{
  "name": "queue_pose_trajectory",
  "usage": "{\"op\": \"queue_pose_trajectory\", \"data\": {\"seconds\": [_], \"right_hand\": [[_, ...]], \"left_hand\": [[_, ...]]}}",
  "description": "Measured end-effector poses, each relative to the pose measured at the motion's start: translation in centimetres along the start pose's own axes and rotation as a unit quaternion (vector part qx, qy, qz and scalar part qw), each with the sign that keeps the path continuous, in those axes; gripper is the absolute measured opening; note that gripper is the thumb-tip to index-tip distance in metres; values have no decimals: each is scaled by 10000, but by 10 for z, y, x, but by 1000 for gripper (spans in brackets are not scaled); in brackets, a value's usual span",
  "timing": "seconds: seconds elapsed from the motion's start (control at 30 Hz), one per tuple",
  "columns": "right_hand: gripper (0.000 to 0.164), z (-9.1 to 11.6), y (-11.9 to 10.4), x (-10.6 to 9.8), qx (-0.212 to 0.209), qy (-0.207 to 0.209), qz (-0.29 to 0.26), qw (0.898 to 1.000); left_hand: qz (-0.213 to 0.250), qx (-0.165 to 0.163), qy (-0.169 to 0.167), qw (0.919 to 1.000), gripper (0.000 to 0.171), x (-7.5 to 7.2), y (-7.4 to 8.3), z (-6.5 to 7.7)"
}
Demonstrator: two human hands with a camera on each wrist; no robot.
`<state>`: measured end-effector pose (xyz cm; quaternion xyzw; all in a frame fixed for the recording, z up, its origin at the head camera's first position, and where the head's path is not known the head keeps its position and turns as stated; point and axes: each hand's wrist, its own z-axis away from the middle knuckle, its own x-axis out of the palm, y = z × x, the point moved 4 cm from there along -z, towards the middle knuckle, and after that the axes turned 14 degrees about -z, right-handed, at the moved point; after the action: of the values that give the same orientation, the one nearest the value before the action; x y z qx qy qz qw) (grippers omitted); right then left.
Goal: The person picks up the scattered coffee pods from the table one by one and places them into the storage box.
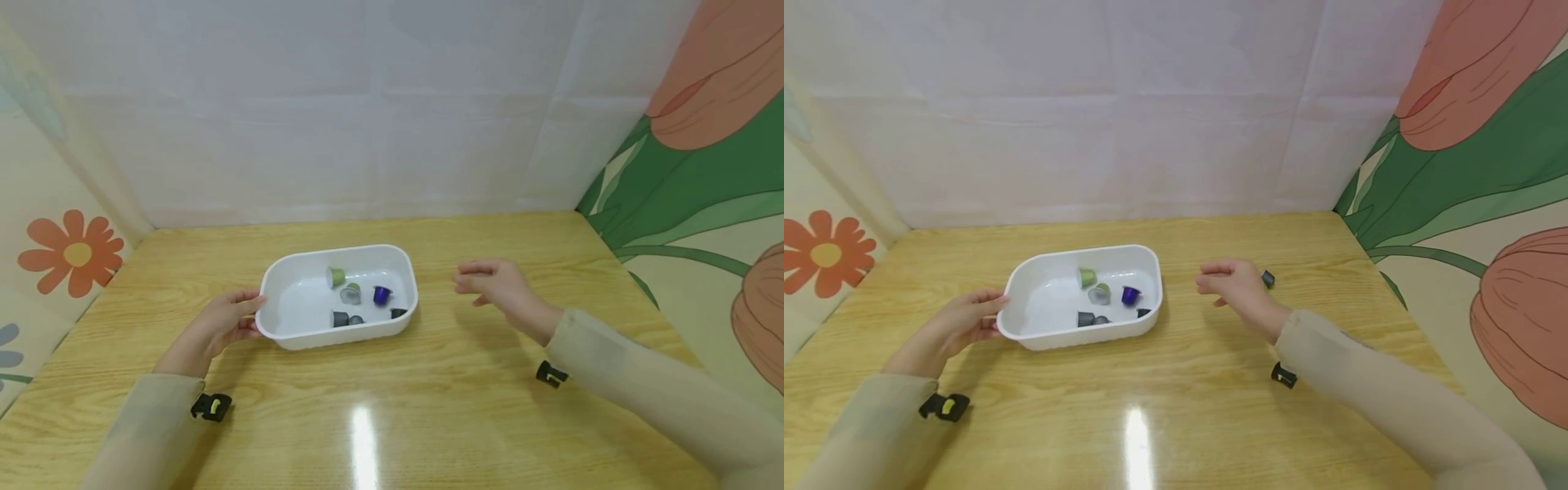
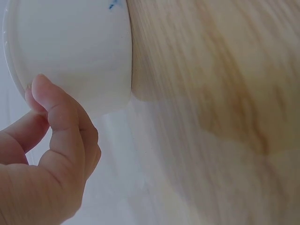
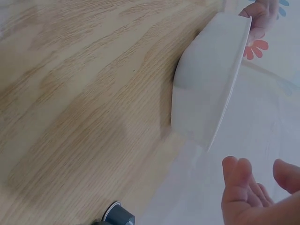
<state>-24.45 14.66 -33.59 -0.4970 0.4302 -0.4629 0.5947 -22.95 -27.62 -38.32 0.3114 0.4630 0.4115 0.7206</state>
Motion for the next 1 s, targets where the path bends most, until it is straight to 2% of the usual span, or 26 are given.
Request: {"op": "queue_pose_trajectory", "data": {"seconds": [0.37, 0.67, 1.0], "right_hand": [[41, 8, 0, -17, -33, -28, 77, 10000], [46, 11, -2, -31, 56, 364, 14, 9993], [47, 14, -2, -43, -148, 592, -246, 9978]], "left_hand": [[94, 37, -9, 9999, 52, 1, 2, 2], [93, 49, -32, 9999, 51, 1, 4, 2], [98, 37, -31, 9999, 49, 0, 1, 1]]}}
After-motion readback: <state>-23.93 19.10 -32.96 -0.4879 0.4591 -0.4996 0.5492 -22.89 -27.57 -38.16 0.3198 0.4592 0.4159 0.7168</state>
